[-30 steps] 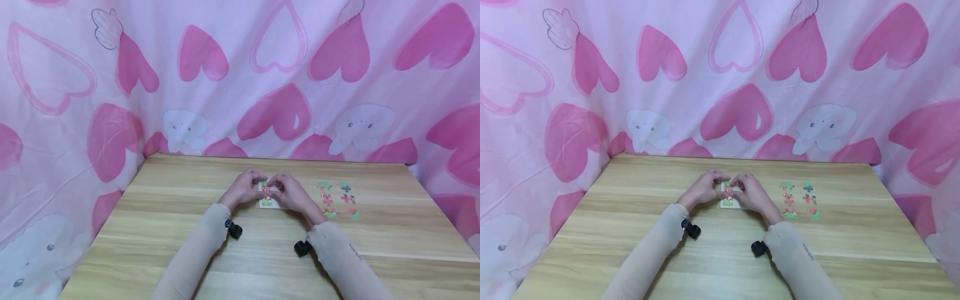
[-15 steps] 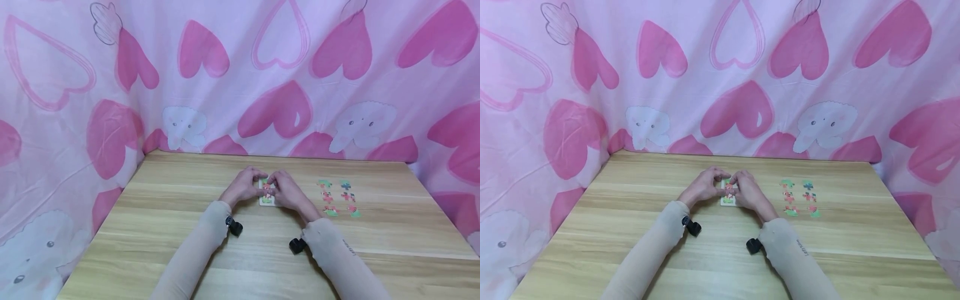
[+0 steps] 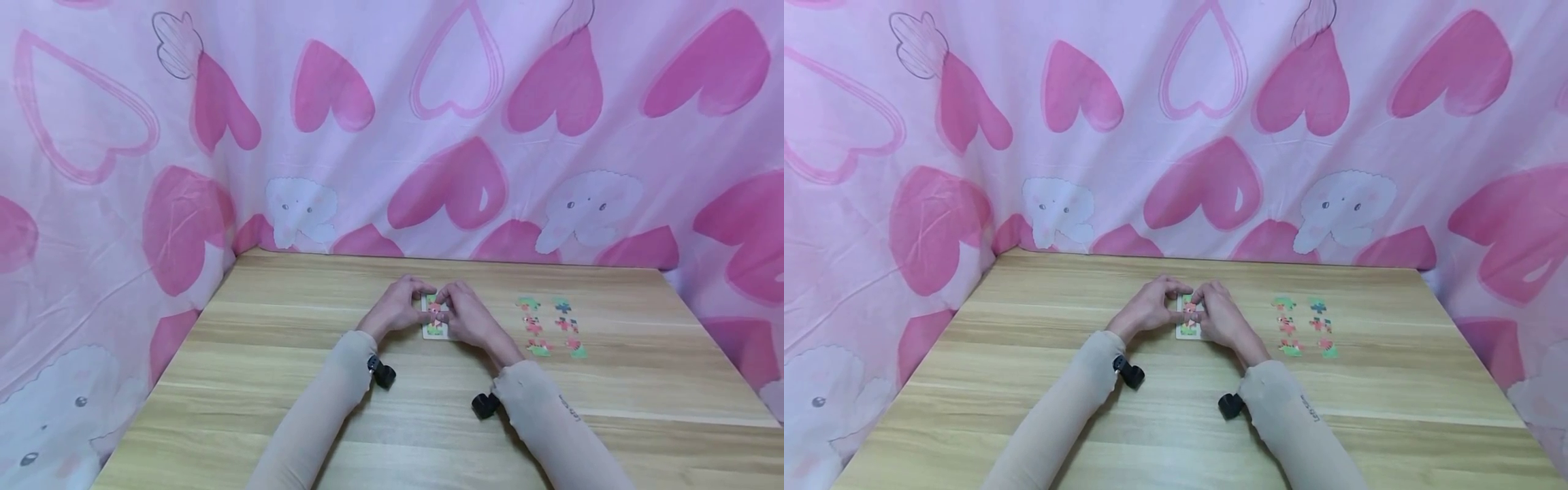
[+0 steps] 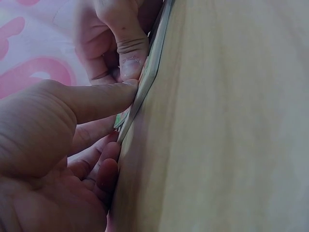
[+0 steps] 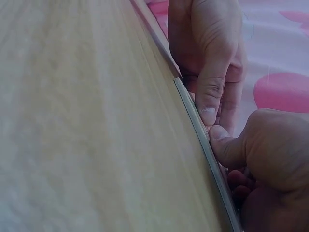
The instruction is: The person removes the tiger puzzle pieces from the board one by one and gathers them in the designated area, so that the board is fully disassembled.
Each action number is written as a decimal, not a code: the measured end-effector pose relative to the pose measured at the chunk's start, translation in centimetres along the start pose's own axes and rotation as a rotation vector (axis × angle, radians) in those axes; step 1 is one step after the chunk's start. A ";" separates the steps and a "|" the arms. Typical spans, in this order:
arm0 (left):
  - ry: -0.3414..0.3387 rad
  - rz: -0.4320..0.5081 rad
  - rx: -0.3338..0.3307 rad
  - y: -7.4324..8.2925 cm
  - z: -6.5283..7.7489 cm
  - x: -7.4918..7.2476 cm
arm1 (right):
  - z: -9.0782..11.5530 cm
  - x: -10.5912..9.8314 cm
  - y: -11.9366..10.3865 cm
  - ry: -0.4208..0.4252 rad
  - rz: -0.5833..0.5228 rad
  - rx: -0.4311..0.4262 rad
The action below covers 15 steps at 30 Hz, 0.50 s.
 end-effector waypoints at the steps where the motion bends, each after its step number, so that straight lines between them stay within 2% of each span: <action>1: 0.000 0.001 0.000 0.0 0.0 0.0 | 0.0 0.0 0.0 0.002 0.004 -0.006; 9: 0.004 0.006 0.007 0.0 0.1 0.0 | 0.0 -0.2 0.6 0.034 -0.019 -0.025; 15: 0.007 0.013 0.012 0.1 0.0 0.0 | 0.0 -0.6 1.1 0.042 -0.106 -0.026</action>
Point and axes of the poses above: each hand's wrist, its own z-axis away from the middle knuckle, its own x-axis out of the palm, y = z × x, the point moved 3 cm from there along -z, towards the middle knuckle, and after that the axes turned 14 degrees about -y, right-handed, at the moved point
